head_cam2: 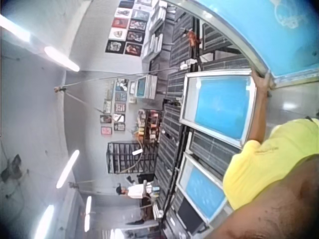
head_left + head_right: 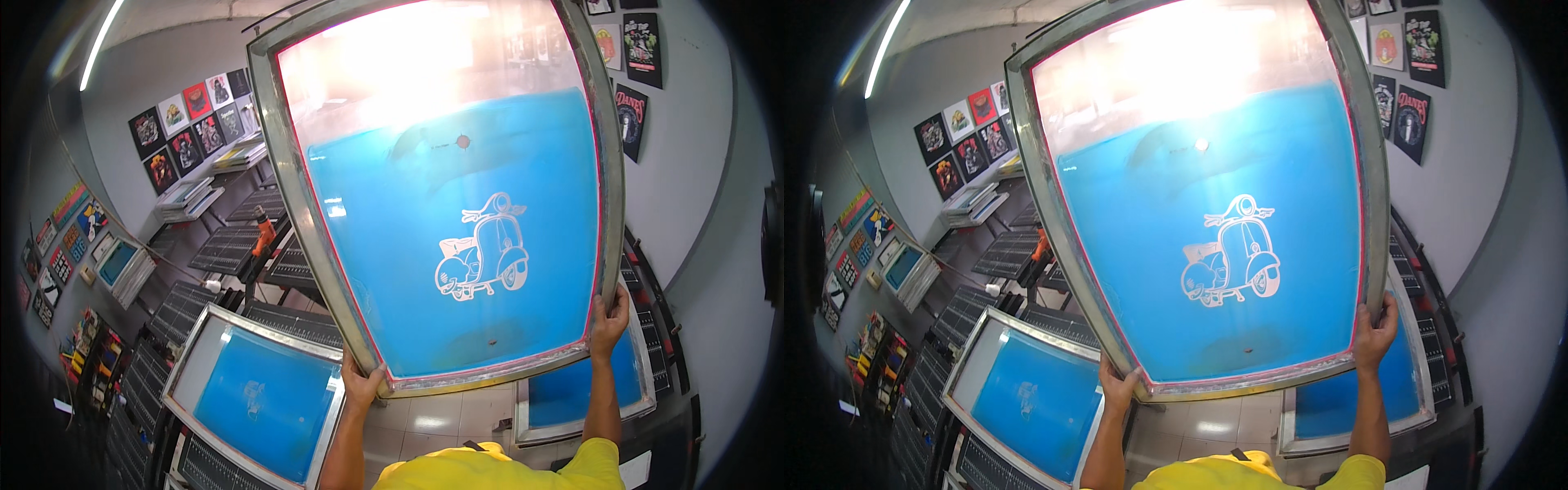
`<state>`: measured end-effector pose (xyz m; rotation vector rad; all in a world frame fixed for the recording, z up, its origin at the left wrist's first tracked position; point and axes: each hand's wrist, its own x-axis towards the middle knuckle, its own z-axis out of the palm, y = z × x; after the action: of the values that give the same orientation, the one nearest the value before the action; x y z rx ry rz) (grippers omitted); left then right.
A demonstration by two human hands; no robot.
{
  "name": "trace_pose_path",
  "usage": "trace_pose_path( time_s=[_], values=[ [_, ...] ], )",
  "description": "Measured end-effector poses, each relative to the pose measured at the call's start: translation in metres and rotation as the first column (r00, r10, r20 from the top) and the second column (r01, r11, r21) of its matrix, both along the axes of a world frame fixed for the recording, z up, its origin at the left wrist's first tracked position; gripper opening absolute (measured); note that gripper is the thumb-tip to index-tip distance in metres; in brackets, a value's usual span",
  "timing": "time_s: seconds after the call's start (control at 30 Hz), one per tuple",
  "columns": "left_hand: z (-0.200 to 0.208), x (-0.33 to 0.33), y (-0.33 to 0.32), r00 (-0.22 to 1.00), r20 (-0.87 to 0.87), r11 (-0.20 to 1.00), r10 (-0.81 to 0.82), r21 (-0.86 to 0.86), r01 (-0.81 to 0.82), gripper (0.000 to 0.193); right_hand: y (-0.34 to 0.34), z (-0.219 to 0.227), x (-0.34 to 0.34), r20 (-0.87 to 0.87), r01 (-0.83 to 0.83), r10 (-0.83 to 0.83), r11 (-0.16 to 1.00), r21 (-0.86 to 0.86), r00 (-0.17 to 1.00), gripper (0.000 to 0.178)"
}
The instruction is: The person organizes screen-printing frames on drying racks, lays a black fabric piece on a workspace, and uses a brush to apply white ink through a screen onto the fabric.
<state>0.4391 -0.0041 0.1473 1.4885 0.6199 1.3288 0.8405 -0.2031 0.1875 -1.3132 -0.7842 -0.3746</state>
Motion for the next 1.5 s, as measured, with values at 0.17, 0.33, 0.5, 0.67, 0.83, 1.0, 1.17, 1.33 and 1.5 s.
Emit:
trace_pose_path(
  time_s=[0.17, 0.33, 0.5, 0.67, 0.83, 1.0, 1.17, 1.33, 1.5],
  values=[
    [-0.033, -0.011, 0.014, 0.97, -0.151, 0.981, 0.191, 0.002, -0.193, 0.076, 0.012, 0.005, -0.004, -0.039, -0.012, 0.012, 1.0, 0.018, 0.999, 0.043],
    [-0.076, -0.075, 0.069, 0.835, -0.217, 0.863, 0.505, 0.109, -0.494, 0.056, 0.078, -0.013, -0.062, -0.14, -0.114, 0.098, 0.987, -0.113, 0.985, 0.045],
    [-0.103, -0.071, 0.068, 0.891, -0.196, 0.878, 0.409, -0.18, -0.443, 0.048, 0.057, -0.039, -0.087, -0.118, -0.247, 0.229, 0.954, -0.17, 0.966, 0.047],
    [-0.12, -0.084, 0.075, 0.912, -0.189, 0.859, 0.363, -0.311, -0.406, 0.055, 0.038, -0.043, -0.115, 0.005, -0.289, 0.316, 0.874, -0.391, 0.949, 0.064],
    [-0.132, -0.098, 0.075, 0.939, -0.204, 0.871, 0.277, -0.359, -0.334, 0.061, 0.028, -0.054, -0.127, -0.022, -0.369, 0.403, 0.813, -0.451, 0.915, 0.074],
    [-0.125, -0.108, 0.069, 0.911, -0.27, 0.854, 0.312, -0.341, -0.393, 0.061, 0.03, -0.074, -0.125, -0.14, -0.44, 0.421, 0.805, -0.398, 0.896, 0.075],
    [-0.108, -0.117, 0.061, 0.842, -0.384, 0.829, 0.38, -0.261, -0.494, 0.076, 0.036, -0.089, -0.111, -0.221, -0.53, 0.482, 0.775, -0.345, 0.848, 0.075],
    [-0.097, -0.119, 0.056, 0.826, -0.418, 0.832, 0.379, -0.236, -0.501, 0.075, 0.042, -0.102, -0.1, -0.285, -0.585, 0.516, 0.763, -0.275, 0.808, 0.073],
    [-0.09, -0.119, 0.05, 0.756, -0.486, 0.781, 0.437, -0.211, -0.588, 0.076, 0.046, -0.107, -0.091, -0.329, -0.618, 0.539, 0.753, -0.226, 0.776, 0.073]
  ],
)
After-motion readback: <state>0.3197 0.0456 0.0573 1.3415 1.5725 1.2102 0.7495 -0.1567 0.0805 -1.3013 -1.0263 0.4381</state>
